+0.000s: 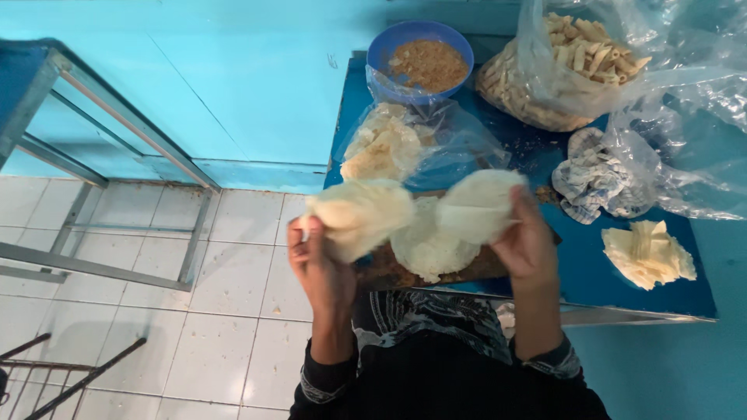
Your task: The person cuts flat sheets of dough into smaller pieces with a knife on a wooden cutting board, tears some pieces apart by hand, and stacks the cut pieces on the table and into a plastic bag. They repeat the cutting and tearing cycle on successive dough sheets throughout the clip.
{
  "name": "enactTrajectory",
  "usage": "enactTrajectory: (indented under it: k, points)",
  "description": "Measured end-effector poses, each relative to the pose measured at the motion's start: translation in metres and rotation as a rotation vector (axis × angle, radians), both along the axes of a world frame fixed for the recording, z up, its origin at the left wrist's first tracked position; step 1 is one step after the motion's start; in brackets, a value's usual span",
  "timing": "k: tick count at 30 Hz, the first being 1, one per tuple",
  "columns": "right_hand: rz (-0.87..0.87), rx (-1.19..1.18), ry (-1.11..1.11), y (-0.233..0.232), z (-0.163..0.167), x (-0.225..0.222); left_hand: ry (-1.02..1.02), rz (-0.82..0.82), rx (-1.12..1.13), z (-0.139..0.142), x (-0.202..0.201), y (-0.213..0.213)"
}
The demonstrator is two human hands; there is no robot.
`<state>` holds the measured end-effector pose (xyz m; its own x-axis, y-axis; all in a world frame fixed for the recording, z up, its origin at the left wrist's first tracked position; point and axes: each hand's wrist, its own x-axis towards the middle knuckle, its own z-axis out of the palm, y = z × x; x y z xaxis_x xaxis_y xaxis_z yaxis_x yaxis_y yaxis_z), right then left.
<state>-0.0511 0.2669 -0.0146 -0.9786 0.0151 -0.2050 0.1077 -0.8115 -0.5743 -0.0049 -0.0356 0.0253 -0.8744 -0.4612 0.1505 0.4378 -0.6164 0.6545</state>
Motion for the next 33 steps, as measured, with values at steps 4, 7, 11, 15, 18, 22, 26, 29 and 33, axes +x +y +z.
enactTrajectory:
  k: [4,7,11,15,18,22,26,29,33]
  points:
    - [-0.219,0.033,0.206,0.033,0.02,0.002,0.054,0.207,0.059,-0.005,-0.002,-0.028]
    - [-0.347,0.389,0.35,0.033,0.037,0.003,0.043,0.237,0.091,-0.014,0.0,-0.041]
    - [-0.161,1.475,0.66,-0.024,0.036,0.017,-0.005,0.192,0.109,-0.023,0.0,-0.044]
    - [-0.079,1.809,1.053,-0.058,0.036,0.04,-0.069,0.144,0.138,-0.026,0.001,-0.044]
    - [-0.168,1.892,1.084,-0.062,0.039,0.051,-0.076,0.115,0.143,-0.026,0.002,-0.044]
    - [-0.101,1.957,1.086,-0.064,0.041,0.064,-0.053,0.016,0.142,-0.025,0.001,-0.038]
    - [-0.04,1.751,1.025,-0.066,0.052,0.066,-0.058,-0.143,0.178,-0.016,0.001,-0.028]
    - [-0.076,1.556,0.958,-0.066,0.07,0.064,-0.073,-0.284,0.223,-0.005,0.004,-0.013]
    - [-0.201,1.504,1.012,-0.09,0.082,0.067,-0.095,-0.534,0.274,0.007,0.01,0.016]
